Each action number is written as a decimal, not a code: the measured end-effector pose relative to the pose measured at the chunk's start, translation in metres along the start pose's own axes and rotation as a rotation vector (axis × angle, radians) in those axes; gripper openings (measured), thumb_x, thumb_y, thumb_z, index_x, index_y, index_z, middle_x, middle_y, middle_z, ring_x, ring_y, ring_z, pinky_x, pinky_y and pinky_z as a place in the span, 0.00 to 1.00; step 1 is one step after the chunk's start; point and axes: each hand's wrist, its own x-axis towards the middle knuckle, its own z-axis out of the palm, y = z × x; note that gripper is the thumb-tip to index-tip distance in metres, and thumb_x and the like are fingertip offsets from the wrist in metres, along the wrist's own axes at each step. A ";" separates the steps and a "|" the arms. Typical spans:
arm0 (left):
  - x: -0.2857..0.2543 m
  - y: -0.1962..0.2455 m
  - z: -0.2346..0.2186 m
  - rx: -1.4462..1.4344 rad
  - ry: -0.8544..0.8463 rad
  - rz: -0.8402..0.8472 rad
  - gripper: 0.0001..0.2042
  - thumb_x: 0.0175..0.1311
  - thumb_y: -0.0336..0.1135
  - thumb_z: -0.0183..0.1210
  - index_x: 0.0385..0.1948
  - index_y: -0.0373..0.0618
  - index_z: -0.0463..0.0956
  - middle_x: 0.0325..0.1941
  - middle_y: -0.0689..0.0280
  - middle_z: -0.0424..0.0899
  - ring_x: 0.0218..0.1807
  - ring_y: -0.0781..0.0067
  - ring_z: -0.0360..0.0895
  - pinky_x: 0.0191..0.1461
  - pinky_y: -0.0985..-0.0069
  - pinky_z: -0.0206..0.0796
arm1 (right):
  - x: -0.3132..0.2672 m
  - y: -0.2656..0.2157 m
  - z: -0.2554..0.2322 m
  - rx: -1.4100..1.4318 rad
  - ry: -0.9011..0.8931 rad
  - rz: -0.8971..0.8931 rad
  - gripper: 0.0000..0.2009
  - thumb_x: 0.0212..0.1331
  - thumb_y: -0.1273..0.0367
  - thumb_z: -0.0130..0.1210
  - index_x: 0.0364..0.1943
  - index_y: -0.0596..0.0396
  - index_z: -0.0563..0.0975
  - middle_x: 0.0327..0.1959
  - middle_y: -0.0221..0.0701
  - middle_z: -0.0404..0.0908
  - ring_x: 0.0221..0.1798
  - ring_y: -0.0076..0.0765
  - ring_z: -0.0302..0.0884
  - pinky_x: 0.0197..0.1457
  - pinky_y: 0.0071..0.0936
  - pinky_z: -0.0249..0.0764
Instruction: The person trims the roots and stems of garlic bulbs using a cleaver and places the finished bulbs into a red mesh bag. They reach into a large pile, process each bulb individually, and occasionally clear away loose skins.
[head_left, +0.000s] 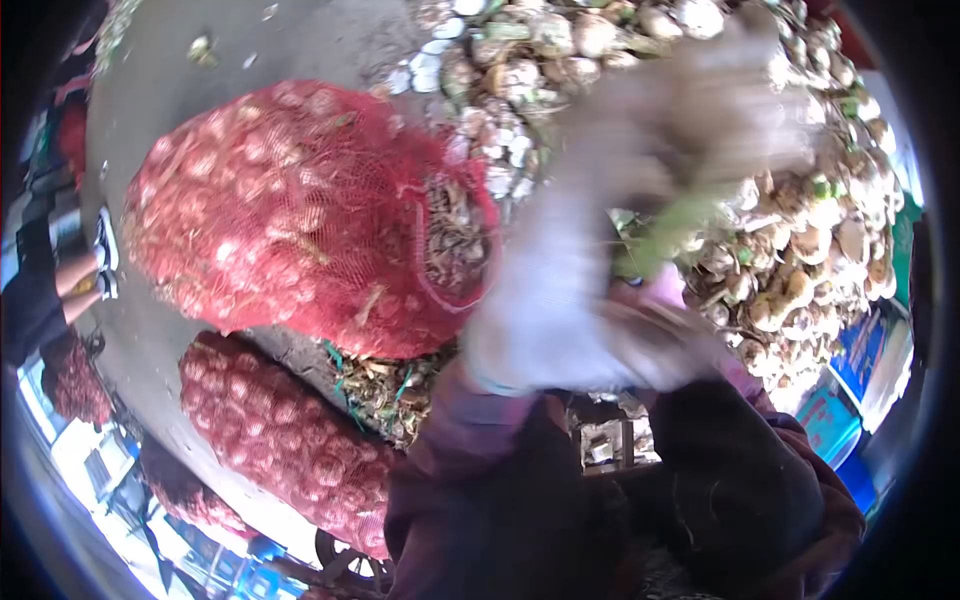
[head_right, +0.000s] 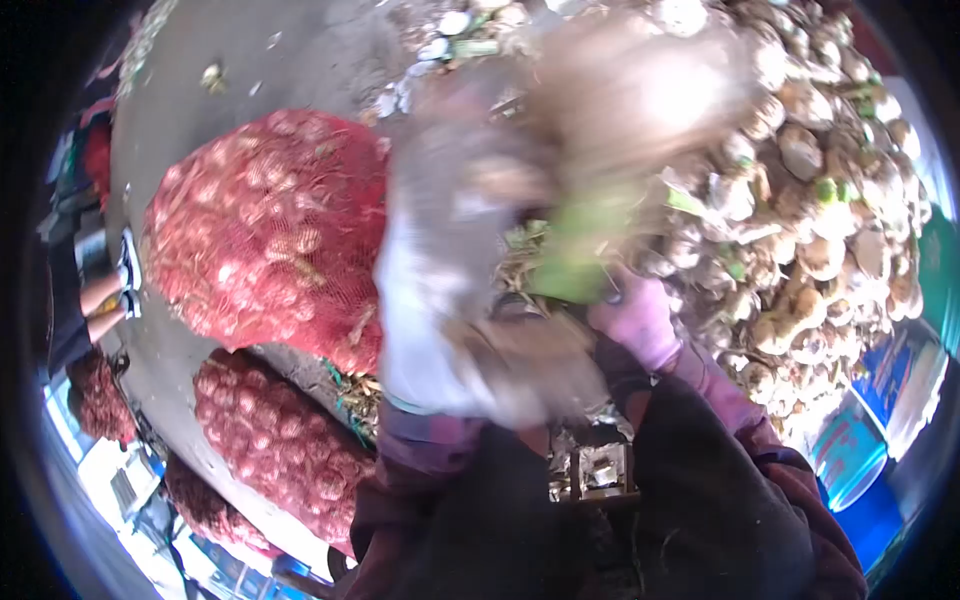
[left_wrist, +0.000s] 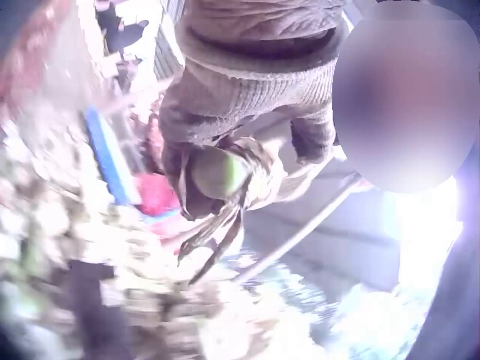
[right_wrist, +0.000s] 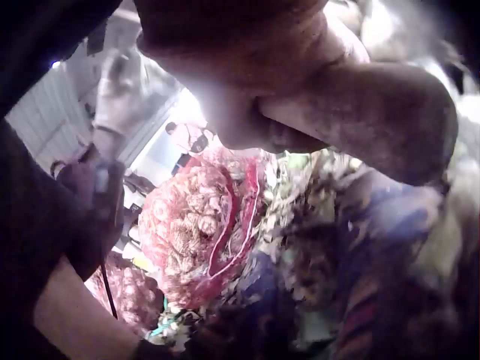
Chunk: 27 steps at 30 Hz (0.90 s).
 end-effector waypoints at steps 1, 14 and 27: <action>0.000 -0.010 0.004 0.022 0.017 0.009 0.30 0.41 0.40 0.69 0.49 0.42 0.68 0.50 0.59 0.73 0.46 0.63 0.74 0.46 0.67 0.68 | 0.005 0.032 0.010 -0.199 0.040 -0.156 0.12 0.42 0.64 0.58 0.32 0.50 0.75 0.18 0.41 0.76 0.24 0.49 0.77 0.29 0.39 0.73; -0.242 -0.055 -0.138 1.343 0.807 -1.026 0.24 0.51 0.33 0.60 0.51 0.36 0.67 0.50 0.48 0.74 0.46 0.57 0.76 0.50 0.68 0.68 | -0.001 -0.039 -0.017 -0.182 -0.083 0.097 0.15 0.40 0.64 0.60 0.35 0.55 0.77 0.21 0.40 0.78 0.25 0.46 0.78 0.31 0.35 0.72; -0.225 -0.049 -0.201 1.854 0.121 -1.473 0.26 0.50 0.39 0.57 0.53 0.44 0.65 0.47 0.49 0.73 0.41 0.49 0.77 0.38 0.56 0.71 | 0.003 -0.032 -0.016 -0.241 -0.131 0.076 0.15 0.41 0.62 0.58 0.34 0.54 0.76 0.19 0.45 0.77 0.27 0.53 0.77 0.30 0.39 0.72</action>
